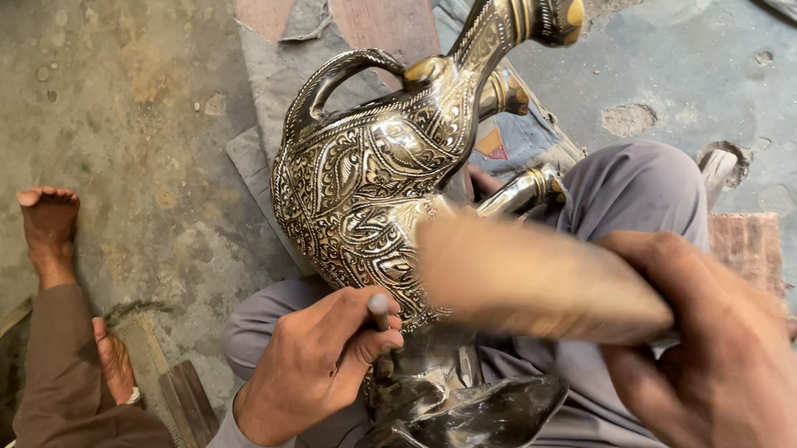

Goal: The person sits cross-legged on the floor holding a decorated metal camel figurine on their lap and engraves/chases ornamental patterns into its surface. They position a small punch or chisel against the metal with one hand and strike it with a wooden mallet held in the other hand, repositioning the tool repeatedly across different areas of the figurine's body and legs.

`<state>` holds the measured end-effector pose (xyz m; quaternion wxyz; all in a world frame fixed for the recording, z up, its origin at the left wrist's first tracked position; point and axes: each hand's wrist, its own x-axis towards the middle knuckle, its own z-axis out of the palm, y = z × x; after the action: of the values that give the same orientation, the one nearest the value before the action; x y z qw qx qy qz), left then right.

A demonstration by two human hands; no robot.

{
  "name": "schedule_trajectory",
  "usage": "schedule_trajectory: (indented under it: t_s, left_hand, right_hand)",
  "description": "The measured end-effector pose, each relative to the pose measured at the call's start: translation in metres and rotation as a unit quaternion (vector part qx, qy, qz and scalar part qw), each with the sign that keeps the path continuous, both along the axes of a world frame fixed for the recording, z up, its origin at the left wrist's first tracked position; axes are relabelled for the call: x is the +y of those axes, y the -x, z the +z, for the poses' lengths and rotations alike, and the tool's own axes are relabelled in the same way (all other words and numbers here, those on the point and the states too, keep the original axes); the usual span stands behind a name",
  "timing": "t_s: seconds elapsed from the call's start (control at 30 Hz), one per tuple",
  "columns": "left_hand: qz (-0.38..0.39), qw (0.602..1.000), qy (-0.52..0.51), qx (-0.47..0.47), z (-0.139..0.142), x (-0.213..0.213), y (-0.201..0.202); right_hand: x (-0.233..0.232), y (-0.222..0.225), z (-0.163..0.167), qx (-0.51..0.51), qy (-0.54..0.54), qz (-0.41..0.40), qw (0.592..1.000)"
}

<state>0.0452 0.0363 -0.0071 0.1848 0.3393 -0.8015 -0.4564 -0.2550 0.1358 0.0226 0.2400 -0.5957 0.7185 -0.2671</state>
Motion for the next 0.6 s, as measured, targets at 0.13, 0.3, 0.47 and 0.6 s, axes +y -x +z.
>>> schedule_trajectory:
  t_s: [0.13, 0.3, 0.47, 0.6]
  left_hand:
    - [-0.064, 0.996, 0.054, -0.019, 0.013, 0.007, 0.009]
    - [0.013, 0.999, 0.045, 0.002, 0.026, 0.023, 0.033]
    - [-0.008, 0.994, 0.103, 0.025, 0.027, 0.038, 0.058]
    - [0.022, 0.992, 0.123, -0.01, 0.016, 0.055, 0.07]
  right_hand:
    - [0.012, 0.006, 0.002, 0.254, 0.03, 0.083, 0.963]
    - [0.042, 0.022, -0.005, 0.18, 0.025, 0.002, 0.983]
    - [0.069, 0.035, -0.027, 0.158, 0.009, -0.051, 0.986]
    - [0.084, 0.048, -0.036, 0.278, 0.022, -0.02, 0.96]
